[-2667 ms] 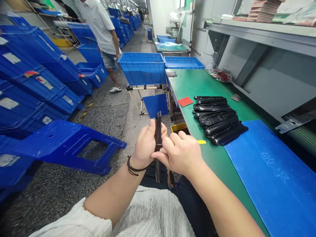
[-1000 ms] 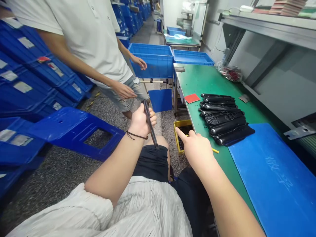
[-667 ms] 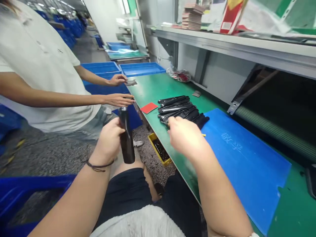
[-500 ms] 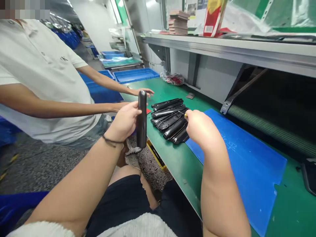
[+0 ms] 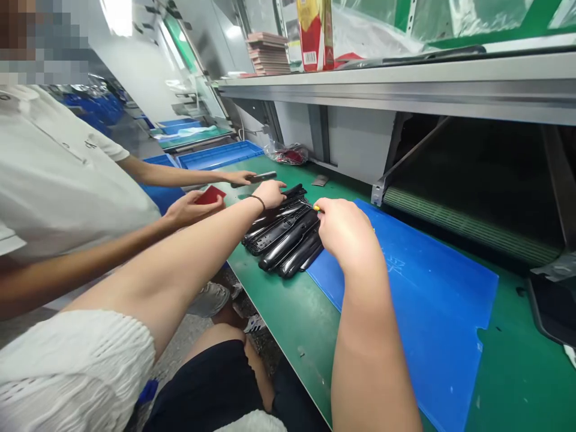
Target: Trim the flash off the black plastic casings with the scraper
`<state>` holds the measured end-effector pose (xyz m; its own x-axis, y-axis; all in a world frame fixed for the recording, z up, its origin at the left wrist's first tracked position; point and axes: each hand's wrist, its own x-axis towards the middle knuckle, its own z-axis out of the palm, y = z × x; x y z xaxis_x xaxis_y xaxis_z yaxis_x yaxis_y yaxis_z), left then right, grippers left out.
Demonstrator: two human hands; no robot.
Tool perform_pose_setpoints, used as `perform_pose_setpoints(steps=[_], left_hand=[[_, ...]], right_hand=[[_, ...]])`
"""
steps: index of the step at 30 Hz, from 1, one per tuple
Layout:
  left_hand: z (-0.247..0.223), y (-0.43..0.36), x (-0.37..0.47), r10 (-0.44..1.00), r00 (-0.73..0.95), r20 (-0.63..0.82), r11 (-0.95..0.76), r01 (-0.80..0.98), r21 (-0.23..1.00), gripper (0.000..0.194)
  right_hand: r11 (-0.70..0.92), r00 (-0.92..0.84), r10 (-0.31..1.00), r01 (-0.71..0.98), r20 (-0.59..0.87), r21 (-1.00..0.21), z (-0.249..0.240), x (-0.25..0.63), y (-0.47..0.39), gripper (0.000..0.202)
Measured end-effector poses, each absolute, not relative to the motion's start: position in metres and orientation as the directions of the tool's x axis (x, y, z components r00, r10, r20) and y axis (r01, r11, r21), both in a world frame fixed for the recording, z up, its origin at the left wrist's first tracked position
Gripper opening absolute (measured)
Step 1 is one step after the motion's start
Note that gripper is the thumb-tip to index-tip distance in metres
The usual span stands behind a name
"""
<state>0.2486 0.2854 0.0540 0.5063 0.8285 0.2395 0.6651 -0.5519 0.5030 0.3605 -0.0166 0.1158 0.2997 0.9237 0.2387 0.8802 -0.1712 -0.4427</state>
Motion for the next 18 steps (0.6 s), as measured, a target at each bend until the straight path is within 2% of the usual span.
perform_pose_setpoints(steps=[4,7,8,10,12,13,15,18], left_hand=[[0.06,0.248,0.219,0.792,0.487,0.369,-0.611,0.617,0.496,0.041],[0.055,0.193,0.161,0.719,0.492,0.49,-0.695,0.504,0.513,0.031],[0.047,0.171,0.137,0.658,0.485,0.576,-0.753,0.41,0.514,0.025],[0.02,0.129,0.089,0.594,0.444,0.671,-0.804,0.296,0.515,0.019],[-0.017,0.092,0.044,0.633,0.393,0.667,-0.774,0.306,0.555,0.019],[-0.037,0.076,0.024,0.68,0.365,0.635,-0.733,0.337,0.591,0.02],[-0.074,0.05,-0.007,0.793,0.29,0.536,-0.608,0.431,0.667,0.022],[-0.111,0.021,-0.037,0.859,0.285,0.425,-0.512,0.494,0.703,0.024]], right_hand=[[-0.148,0.301,0.916,0.868,0.264,-0.473,0.121,0.36,-0.019,0.023],[-0.126,0.343,0.883,0.832,0.322,-0.54,0.126,0.36,-0.02,0.028],[-0.099,0.364,0.864,0.8,0.348,-0.592,0.127,0.36,-0.02,0.031],[0.063,0.343,0.85,0.687,0.4,-0.724,0.124,0.362,-0.019,0.035],[0.281,0.233,0.862,0.52,0.451,-0.807,0.117,0.367,-0.016,0.039],[0.331,0.188,0.867,0.474,0.461,-0.816,0.113,0.369,-0.013,0.042],[0.25,0.215,0.881,0.543,0.42,-0.802,0.105,0.375,-0.005,0.046],[-0.034,0.398,0.839,0.718,0.37,-0.695,0.104,0.378,0.005,0.043]])
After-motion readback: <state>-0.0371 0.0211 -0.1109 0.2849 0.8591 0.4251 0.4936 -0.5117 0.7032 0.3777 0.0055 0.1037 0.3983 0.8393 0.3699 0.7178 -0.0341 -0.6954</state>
